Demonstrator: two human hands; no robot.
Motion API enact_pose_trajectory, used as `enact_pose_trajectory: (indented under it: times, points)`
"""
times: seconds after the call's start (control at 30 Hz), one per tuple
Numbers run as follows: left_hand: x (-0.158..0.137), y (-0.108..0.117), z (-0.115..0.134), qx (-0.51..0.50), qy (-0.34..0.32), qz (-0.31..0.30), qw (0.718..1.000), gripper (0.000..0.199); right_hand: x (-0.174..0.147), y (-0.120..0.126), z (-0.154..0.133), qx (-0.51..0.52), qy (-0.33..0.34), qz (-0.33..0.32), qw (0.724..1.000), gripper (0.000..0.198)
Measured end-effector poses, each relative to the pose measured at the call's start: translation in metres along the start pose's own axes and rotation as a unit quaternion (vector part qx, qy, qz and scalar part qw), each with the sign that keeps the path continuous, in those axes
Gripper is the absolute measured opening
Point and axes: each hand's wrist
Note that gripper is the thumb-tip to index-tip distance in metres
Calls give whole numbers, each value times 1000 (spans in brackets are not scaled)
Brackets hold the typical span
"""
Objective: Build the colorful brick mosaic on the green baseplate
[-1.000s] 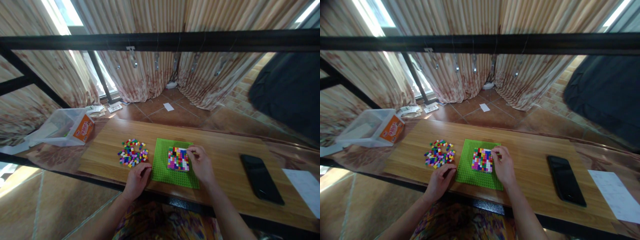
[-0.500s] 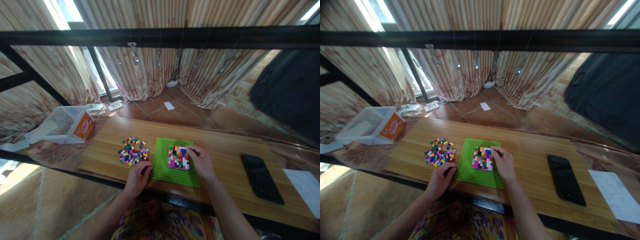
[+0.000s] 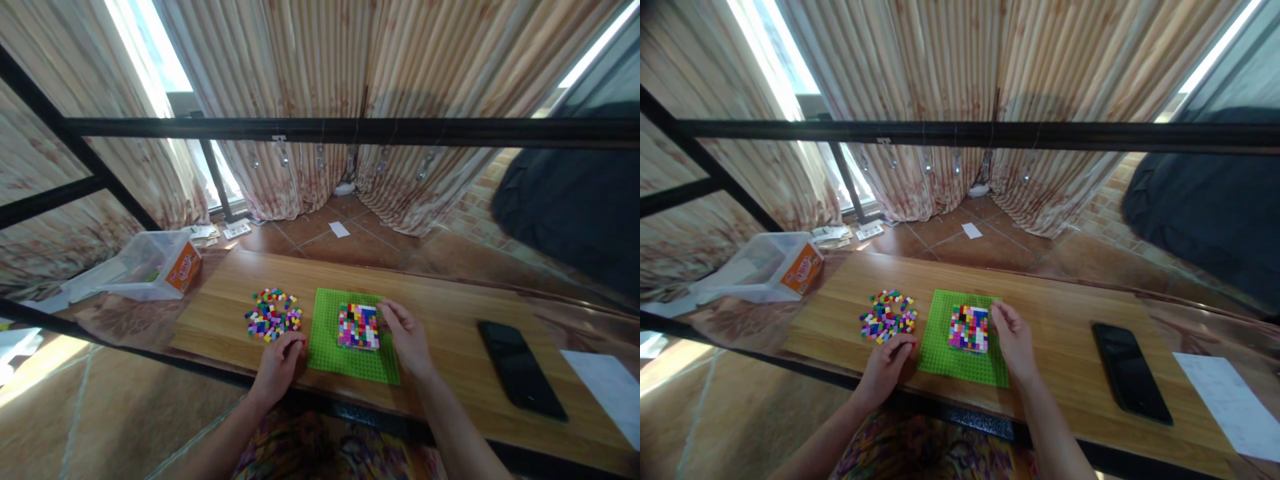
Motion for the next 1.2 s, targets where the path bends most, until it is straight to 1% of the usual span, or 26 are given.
enact_pose_trajectory:
  times: [0.07, 0.13, 0.17, 0.3, 0.4, 0.47, 0.57, 0.7, 0.8, 1.0, 1.1, 1.2]
  points:
    - [-6, -1, 5, -49, 47, -1, 998, 21, -11, 5, -4, -21, 15, 54, 998, 46]
    - [-12, -5, 13, -115, 97, -11, 989, 22, -27, 9, -8, -61, 30, 75, 995, 41]
    - [-16, -7, 18, -149, 121, -19, 981, 23, -36, 10, -10, -78, 37, 67, 994, 39]
    - [-23, -14, 39, -264, 206, -53, 941, 27, -80, 2, -18, -101, 74, -24, 992, 30]
    - [-23, -15, 52, -307, 236, -64, 920, 32, -104, -7, -26, -108, 91, -92, 986, 25]
    - [-22, -14, 60, -318, 226, -70, 918, 34, -114, -11, -34, -102, 97, -123, 982, 24]
    - [-22, -11, 69, -318, 183, -62, 928, 31, -119, -14, -43, -87, 112, -152, 978, 23]
    - [-26, -9, 76, -298, 127, -50, 945, 24, -121, -15, -48, -69, 127, -159, 977, 19]
    - [-29, -9, 80, -271, 101, -49, 956, 20, -122, -15, -48, -51, 130, -158, 978, 16]
    - [-29, -9, 84, -233, 86, -56, 967, 16, -125, -13, -48, -37, 100, -142, 984, 14]
    - [-28, -9, 86, -234, 92, -70, 965, 16, -126, -13, -50, -21, 71, -143, 987, 14]
    - [-28, -10, 86, -248, 110, -86, 959, 21, -127, -14, -50, -1, 38, -146, 988, 18]
Point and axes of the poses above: each hand's wrist, its own x-axis towards the middle knuckle, its own y-axis out of the back of the hand, z = x × y, and after that the axes turned 7 degrees about z, right-handed
